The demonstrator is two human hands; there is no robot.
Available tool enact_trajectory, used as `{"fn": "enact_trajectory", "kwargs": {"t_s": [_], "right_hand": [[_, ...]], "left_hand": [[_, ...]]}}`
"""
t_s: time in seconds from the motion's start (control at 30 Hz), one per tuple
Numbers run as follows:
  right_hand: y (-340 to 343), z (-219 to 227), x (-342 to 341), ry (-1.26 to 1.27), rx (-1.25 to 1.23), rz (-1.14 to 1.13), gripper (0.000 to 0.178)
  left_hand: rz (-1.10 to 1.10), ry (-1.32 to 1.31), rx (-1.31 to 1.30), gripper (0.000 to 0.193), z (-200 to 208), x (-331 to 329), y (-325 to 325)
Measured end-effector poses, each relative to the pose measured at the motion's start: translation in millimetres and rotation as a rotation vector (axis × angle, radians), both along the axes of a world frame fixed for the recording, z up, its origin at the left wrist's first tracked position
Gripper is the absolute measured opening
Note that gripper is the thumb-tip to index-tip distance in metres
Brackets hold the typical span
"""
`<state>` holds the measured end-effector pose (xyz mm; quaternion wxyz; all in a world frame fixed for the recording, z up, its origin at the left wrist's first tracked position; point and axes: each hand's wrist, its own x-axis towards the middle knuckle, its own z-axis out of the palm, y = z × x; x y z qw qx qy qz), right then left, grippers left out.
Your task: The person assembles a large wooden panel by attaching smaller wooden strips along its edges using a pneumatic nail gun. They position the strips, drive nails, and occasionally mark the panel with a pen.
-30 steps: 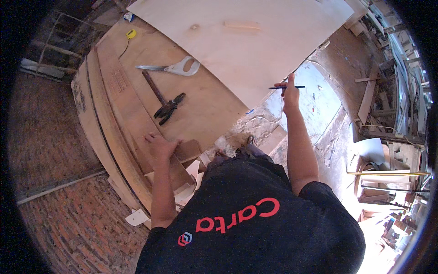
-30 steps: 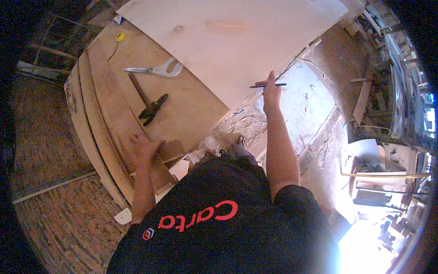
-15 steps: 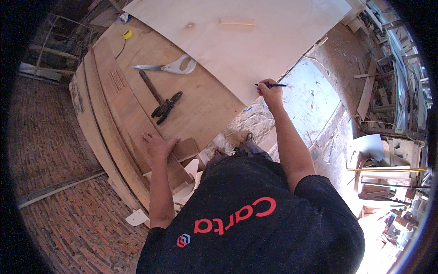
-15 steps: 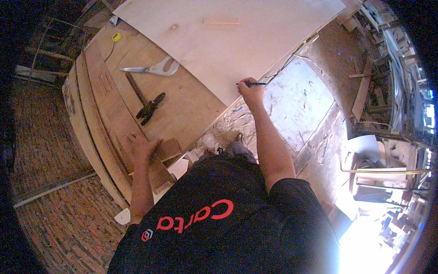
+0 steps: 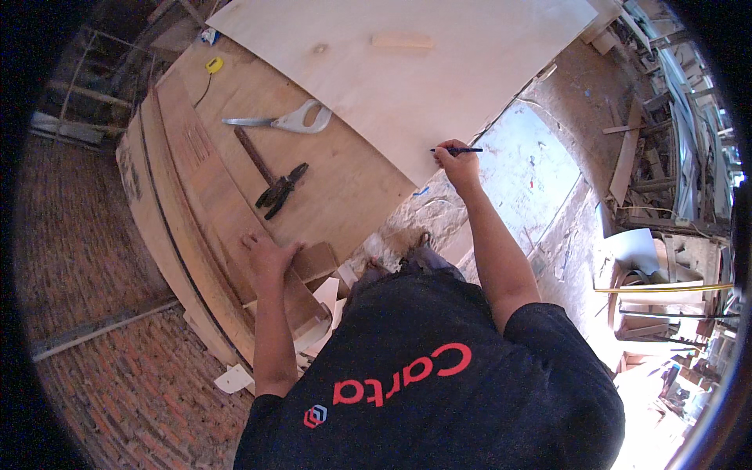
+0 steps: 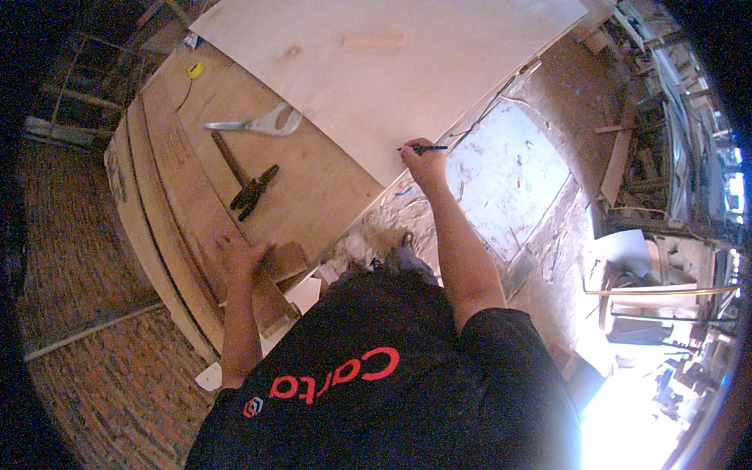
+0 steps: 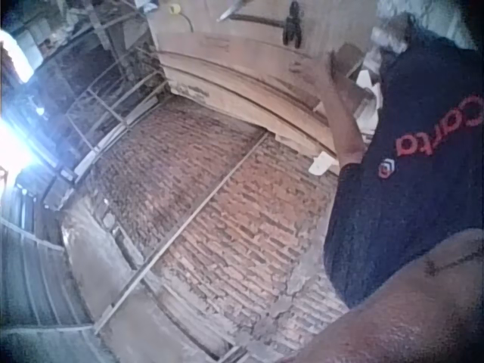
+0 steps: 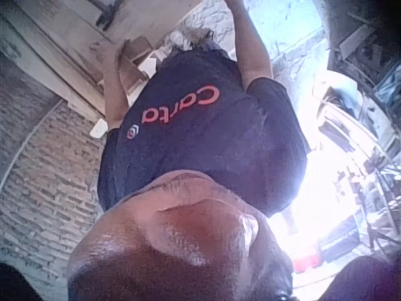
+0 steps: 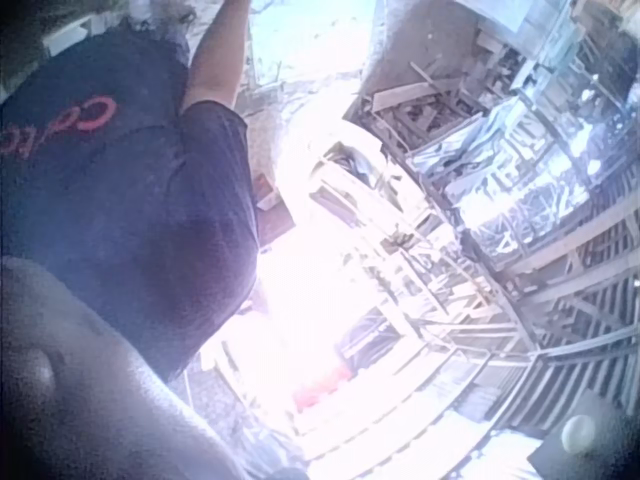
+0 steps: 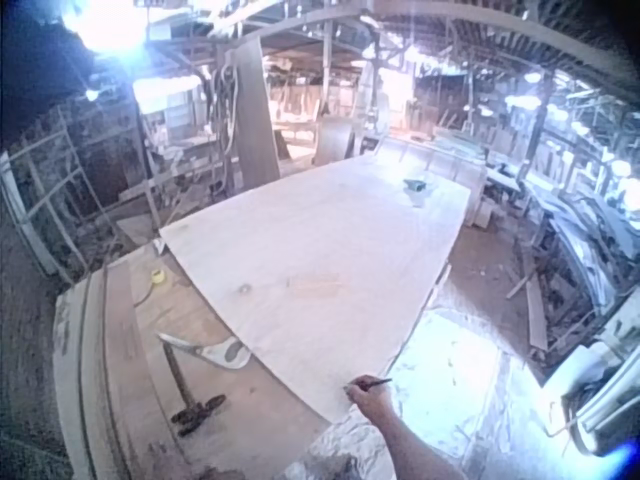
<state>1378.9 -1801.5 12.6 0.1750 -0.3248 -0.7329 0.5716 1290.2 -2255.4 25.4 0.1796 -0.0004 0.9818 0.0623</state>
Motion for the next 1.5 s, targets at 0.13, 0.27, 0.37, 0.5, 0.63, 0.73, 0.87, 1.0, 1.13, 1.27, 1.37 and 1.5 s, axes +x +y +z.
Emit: {"fn": "enact_trajectory", "kwargs": {"t_s": [0.13,0.27,0.37,0.5,0.63,0.73,0.87,1.0,1.13,1.27,1.37,1.5], "right_hand": [[-2,0,4,-0.038,0.064,-0.024,0.015],[2,-9,-1,-0.003,0.103,0.02,0.015],[11,-25,15,0.139,0.029,-0.037,0.015],[18,6,52,0.137,-0.255,-0.356,0.014],[85,-71,189,-0.29,0.1,-0.366,0.02],[101,-100,285,-0.892,0.327,-0.2,0.03],[84,-91,414,-1.193,0.078,-0.425,0.033],[114,-106,463,-1.159,0.094,-0.303,0.03],[182,-128,473,-1.016,0.103,-0.36,0.026],[307,-141,472,-0.74,0.17,-0.578,0.021],[391,-118,467,-0.569,-0.037,-0.668,0.017],[455,-90,465,-0.427,-0.177,-0.819,0.015]], "left_hand": [[0.089,-0.053,0.003,0.123,30,3,19],[-0.046,-0.008,0.154,0.119,-1,3,-8],[-0.039,0.025,-0.037,0.117,14,6,16],[0.035,-0.017,-0.057,0.108,59,13,26],[0.129,0.003,0.071,0.088,84,17,52],[0.084,0.343,0.064,0.062,-14,-8,-11],[0.079,0.6,0.162,0.034,17,-6,70],[-0.024,0.811,0.479,0.026,42,8,172],[-0.262,0.805,0.535,0.023,26,-15,284],[-0.451,0.571,0.426,0.038,29,-22,449],[-0.53,0.357,0.442,0.056,-4,-43,533],[-0.511,0.319,0.177,0.066,5,-42,632]]}}
